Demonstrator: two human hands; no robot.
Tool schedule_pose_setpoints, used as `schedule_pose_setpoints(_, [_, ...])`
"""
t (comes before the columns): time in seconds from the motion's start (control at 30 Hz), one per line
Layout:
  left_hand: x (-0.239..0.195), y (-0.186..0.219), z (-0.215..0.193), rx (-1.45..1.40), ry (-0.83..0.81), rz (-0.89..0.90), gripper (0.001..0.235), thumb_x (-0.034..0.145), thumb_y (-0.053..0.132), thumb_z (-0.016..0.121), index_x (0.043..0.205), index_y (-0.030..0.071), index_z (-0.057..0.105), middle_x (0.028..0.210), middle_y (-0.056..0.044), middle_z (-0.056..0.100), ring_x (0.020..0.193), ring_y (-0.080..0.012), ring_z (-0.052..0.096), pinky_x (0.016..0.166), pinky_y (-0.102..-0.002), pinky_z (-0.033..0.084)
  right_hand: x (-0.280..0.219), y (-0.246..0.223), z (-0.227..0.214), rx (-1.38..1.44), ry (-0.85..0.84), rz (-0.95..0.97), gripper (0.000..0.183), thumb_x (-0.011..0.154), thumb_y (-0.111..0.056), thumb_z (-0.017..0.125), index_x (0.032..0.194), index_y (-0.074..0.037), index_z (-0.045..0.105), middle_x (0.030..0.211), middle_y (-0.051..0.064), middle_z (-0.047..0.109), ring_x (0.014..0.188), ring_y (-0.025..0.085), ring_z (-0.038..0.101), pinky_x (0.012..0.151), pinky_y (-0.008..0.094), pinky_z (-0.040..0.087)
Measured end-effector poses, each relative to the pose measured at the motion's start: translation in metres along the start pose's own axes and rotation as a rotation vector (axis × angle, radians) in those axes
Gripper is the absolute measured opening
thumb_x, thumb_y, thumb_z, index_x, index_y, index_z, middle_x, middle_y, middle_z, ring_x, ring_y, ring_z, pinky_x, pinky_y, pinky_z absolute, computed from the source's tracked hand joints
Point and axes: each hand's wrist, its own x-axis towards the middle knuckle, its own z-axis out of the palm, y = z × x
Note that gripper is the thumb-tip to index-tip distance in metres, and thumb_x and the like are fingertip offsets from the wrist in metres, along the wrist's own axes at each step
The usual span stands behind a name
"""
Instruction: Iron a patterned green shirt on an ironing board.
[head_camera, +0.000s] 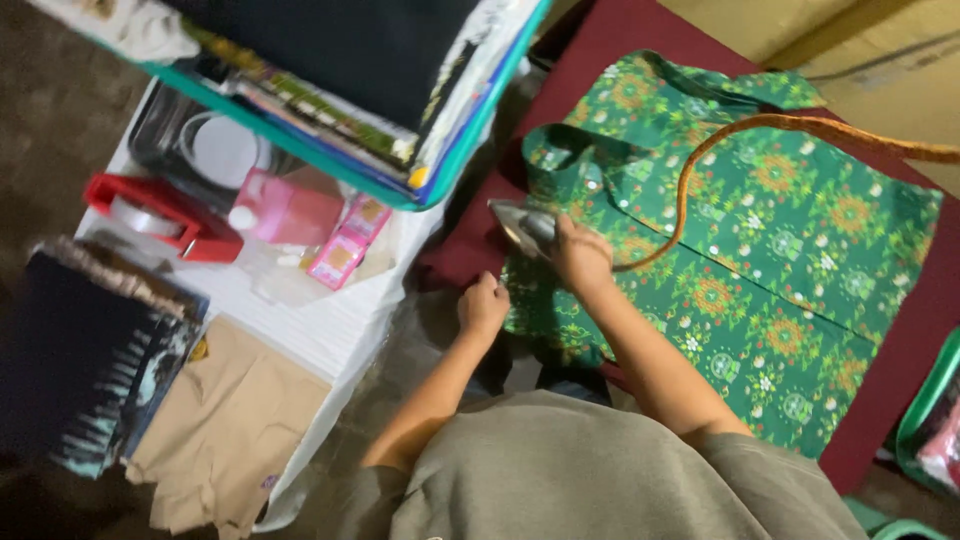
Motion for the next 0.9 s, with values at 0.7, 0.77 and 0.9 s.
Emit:
schedule_pose_setpoints(0.7, [0.017,0.069,0.001,0.681,-0.054,0.623,0.078,0.086,0.039,0.072,0.154,0.015,0.041,0.165,-0.011,0.028,0.153,-0.0447,0.014,0.117,-0.072,0.009,-0.029,0.111,-0.015,0.048,0.181,0.327,0.012,0.091,-0.014,0.061,0.102,-0.01,0.058,0.097,0.017,0.071,0.08,0.041,0.07,0.068,0.054,0.055])
schedule_pose_setpoints(0.77, [0.016,0.073,-0.001,0.709,-0.073,0.57,0.08,0.084,0.037,0.074,0.153,0.015,0.042,0.163,-0.012,0.029,0.153,-0.0449,0.013,0.116,-0.073,0.008,-0.04,0.124,-0.012,0.058,0.182,0.271,0.01,0.093,-0.01,0.058,0.103,-0.009,0.058,0.094,0.017,0.071,0.081,0.04,0.07,0.068,0.053,0.055])
schedule_pose_setpoints(0.9, [0.014,0.081,0.001,0.733,-0.092,0.531,0.082,0.082,0.034,0.076,0.153,0.015,0.043,0.163,-0.013,0.028,0.154,-0.0446,0.013,0.116,-0.073,0.008,-0.066,0.153,-0.03,0.019,0.154,0.269,0.013,0.089,-0.011,0.06,0.102,-0.009,0.058,0.092,0.016,0.071,0.081,0.041,0.07,0.066,0.054,0.054])
